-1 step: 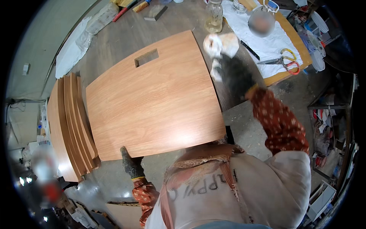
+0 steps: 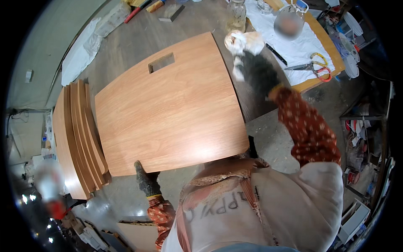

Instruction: The person wipes a wooden board with a cloth and a liquid from a bottle, then uses a sanding block to rub the surface of the board.

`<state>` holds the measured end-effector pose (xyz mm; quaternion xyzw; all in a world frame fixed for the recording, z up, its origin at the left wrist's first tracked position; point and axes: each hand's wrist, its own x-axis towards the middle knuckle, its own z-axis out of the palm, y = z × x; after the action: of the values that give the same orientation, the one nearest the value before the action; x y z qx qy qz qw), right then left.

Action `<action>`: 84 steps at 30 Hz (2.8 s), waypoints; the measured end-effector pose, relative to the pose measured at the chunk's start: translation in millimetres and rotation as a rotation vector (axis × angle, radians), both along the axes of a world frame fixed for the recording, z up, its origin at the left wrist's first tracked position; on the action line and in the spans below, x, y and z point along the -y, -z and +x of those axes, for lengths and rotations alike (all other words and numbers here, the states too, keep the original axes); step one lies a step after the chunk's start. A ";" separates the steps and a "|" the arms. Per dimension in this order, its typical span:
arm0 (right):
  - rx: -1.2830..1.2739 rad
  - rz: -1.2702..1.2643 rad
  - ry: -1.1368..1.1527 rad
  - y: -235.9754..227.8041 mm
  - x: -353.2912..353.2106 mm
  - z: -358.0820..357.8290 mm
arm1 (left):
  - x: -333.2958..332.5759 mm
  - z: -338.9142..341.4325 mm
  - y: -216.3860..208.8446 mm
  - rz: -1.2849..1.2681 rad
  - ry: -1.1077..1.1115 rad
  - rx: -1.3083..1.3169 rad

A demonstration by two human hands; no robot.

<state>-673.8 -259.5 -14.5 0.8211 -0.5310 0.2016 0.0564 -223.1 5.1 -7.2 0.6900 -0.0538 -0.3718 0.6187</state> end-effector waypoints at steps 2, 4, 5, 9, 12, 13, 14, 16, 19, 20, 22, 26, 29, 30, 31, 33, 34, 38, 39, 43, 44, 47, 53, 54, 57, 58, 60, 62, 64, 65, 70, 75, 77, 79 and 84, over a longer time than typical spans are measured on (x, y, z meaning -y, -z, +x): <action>0.005 -0.072 -0.052 1.0 48.0 -0.5 | -4.0 -12.4 -1.7 0.059 0.026 0.020; -0.112 -0.055 -0.001 -1.6 79.8 4.3 | -6.8 -23.9 -5.0 0.030 0.075 0.032; -0.200 -0.009 0.007 -3.4 91.8 5.1 | -7.5 -30.7 -6.5 0.014 0.101 0.027; -0.066 0.001 0.005 -16.1 126.2 23.4 | -7.4 -43.8 -19.0 0.107 0.142 0.198; -0.287 -0.165 -0.170 -21.6 140.6 44.9 | -5.4 -45.0 -27.5 0.272 0.172 0.212; 0.042 -0.010 -0.194 -22.0 142.8 53.0 | -4.7 -43.5 -29.6 0.324 0.178 0.230; 0.130 -0.033 -0.274 -23.3 149.3 65.7 | -4.1 -42.5 -31.4 0.370 0.189 0.253; 0.186 -0.007 -0.317 -23.7 154.0 79.6 | -2.4 -40.0 -34.7 0.496 0.197 0.274; 0.178 0.035 -0.273 -24.4 155.7 91.0 | -0.3 -40.2 -39.2 0.610 0.188 0.309; 0.199 0.004 -0.253 -24.9 154.2 91.7 | 0.8 -41.1 -40.4 0.646 0.196 0.340; 0.219 0.024 -0.231 -25.8 147.6 89.9 | 0.9 -43.7 -43.4 0.649 0.225 0.390; 0.187 0.014 -0.183 -27.2 125.0 82.2 | -5.1 -43.1 -43.9 0.649 0.188 0.369; 0.165 -0.049 -0.162 -25.0 103.6 71.1 | -16.5 -38.4 -35.9 0.600 0.176 0.315; 0.193 0.007 -0.158 -24.4 96.3 65.3 | -20.5 -35.8 -31.8 0.579 0.173 0.295; 0.243 -0.026 -0.185 -22.4 88.6 58.2 | -24.6 -35.1 -27.4 0.554 0.150 0.280; 0.338 -0.109 -0.250 -20.1 74.0 45.7 | -32.5 -34.7 -17.3 0.471 0.118 0.234; 0.267 0.034 -0.145 -17.9 64.0 36.1 | -38.1 -35.9 -15.2 0.461 0.124 0.223; -0.353 -0.130 -0.131 -12.7 27.1 15.1 | -51.0 -38.3 -4.2 -0.010 0.082 0.117; -0.187 -0.068 -0.115 -13.7 18.1 13.6 | -55.2 -36.4 -1.2 -0.010 0.090 0.109; -0.056 -0.104 -0.031 -18.1 -15.1 4.5 | -69.0 -34.1 13.7 -0.071 0.133 0.068; -0.019 -0.105 0.050 -22.2 -21.4 4.4 | -69.1 -29.2 18.2 -0.175 0.201 0.090; -0.089 0.010 0.220 -31.3 -45.8 -9.2 | -65.1 -24.0 30.5 -0.141 0.319 0.347; 0.056 0.112 0.535 -16.5 -88.2 -11.0 | -7.9 8.2 43.2 -0.260 0.774 1.287; 0.047 -0.003 0.564 -11.0 -93.3 -5.0 | -8.8 4.5 46.3 -0.214 0.849 1.318; -0.163 -0.296 0.448 0.6 -104.3 15.5 | -15.6 -10.3 48.0 -0.189 0.860 1.436; -0.127 -0.287 0.437 1.8 -107.2 22.6 | -16.0 -12.5 45.5 -0.138 0.836 0.980; -0.145 -0.213 0.396 2.2 -115.8 39.4 | -11.8 -14.2 39.9 -0.257 0.590 0.586; -0.208 -0.338 0.243 -0.5 -124.2 57.2 | -0.6 -3.0 33.5 -0.197 0.434 0.278; -0.113 -0.305 0.108 -8.7 -124.5 72.7 | 11.8 22.7 27.3 -0.169 0.378 0.185; -0.115 -0.267 0.043 -15.1 -120.9 78.1 | 15.7 36.8 26.0 -0.179 0.386 0.171; 0.319 0.228 -0.334 -77.8 -61.4 45.4 | -40.8 50.7 45.4 0.016 0.752 1.772; -0.035 0.134 -0.075 -157.7 47.7 -62.4 | -95.4 6.5 47.0 0.249 0.610 1.216; -0.305 -0.212 -0.031 -173.9 102.1 -96.5 | -103.1 -1.1 42.3 0.327 0.663 1.444; -0.411 -0.192 0.204 -175.1 151.0 -118.1 | -110.9 -4.4 39.5 0.430 0.681 1.552; -0.386 0.052 0.066 -148.7 230.1 -123.6 | -134.9 -33.6 30.7 0.507 0.492 1.494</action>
<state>-797.3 -489.6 134.2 0.8278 -0.5421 0.0246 0.1425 -256.7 140.1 -37.9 0.8425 -0.5151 0.0593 0.1464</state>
